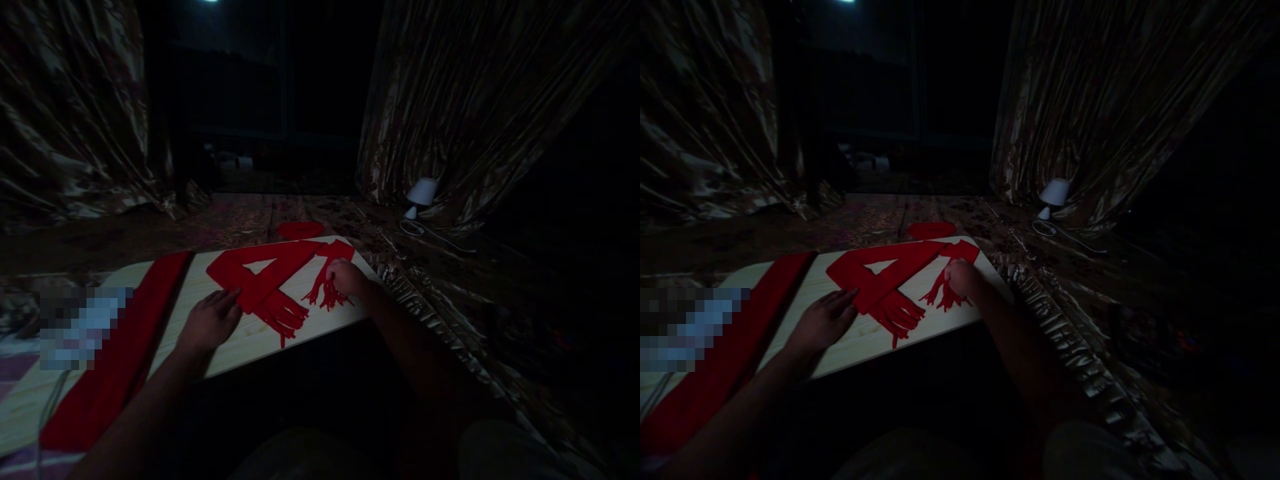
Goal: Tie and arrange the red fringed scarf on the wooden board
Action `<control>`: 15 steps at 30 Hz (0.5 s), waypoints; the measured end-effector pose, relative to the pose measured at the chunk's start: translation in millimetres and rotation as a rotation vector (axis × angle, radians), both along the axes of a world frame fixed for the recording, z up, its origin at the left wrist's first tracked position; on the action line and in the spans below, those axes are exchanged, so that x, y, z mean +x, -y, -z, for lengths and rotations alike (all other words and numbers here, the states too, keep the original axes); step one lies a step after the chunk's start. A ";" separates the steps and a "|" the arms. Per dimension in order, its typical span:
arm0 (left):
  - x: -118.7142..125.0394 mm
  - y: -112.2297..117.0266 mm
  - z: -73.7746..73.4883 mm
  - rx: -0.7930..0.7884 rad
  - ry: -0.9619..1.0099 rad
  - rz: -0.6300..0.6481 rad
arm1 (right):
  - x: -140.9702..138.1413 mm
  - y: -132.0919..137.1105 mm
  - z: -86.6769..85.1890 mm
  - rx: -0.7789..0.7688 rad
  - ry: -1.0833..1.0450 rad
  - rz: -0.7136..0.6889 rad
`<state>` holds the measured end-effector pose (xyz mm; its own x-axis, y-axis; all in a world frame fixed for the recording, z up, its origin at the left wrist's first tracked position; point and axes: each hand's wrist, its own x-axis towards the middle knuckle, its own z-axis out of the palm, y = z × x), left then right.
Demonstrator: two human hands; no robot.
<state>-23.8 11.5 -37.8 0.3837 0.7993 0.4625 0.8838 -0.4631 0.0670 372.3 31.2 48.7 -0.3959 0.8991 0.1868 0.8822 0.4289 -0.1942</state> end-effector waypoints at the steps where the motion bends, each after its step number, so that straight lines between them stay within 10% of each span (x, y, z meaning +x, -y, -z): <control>1: -0.1 -0.3 0.5 -0.003 -0.001 -0.007 | 1.6 0.8 1.4 -0.001 0.023 0.024; 10: 0.1 -1.2 1.6 0.001 0.015 -0.009 | 1.2 8.6 10.0 -0.125 -0.023 -0.202; 15: -0.1 -1.8 3.5 0.000 0.008 -0.011 | 8.5 6.3 11.5 -0.068 -0.003 -0.068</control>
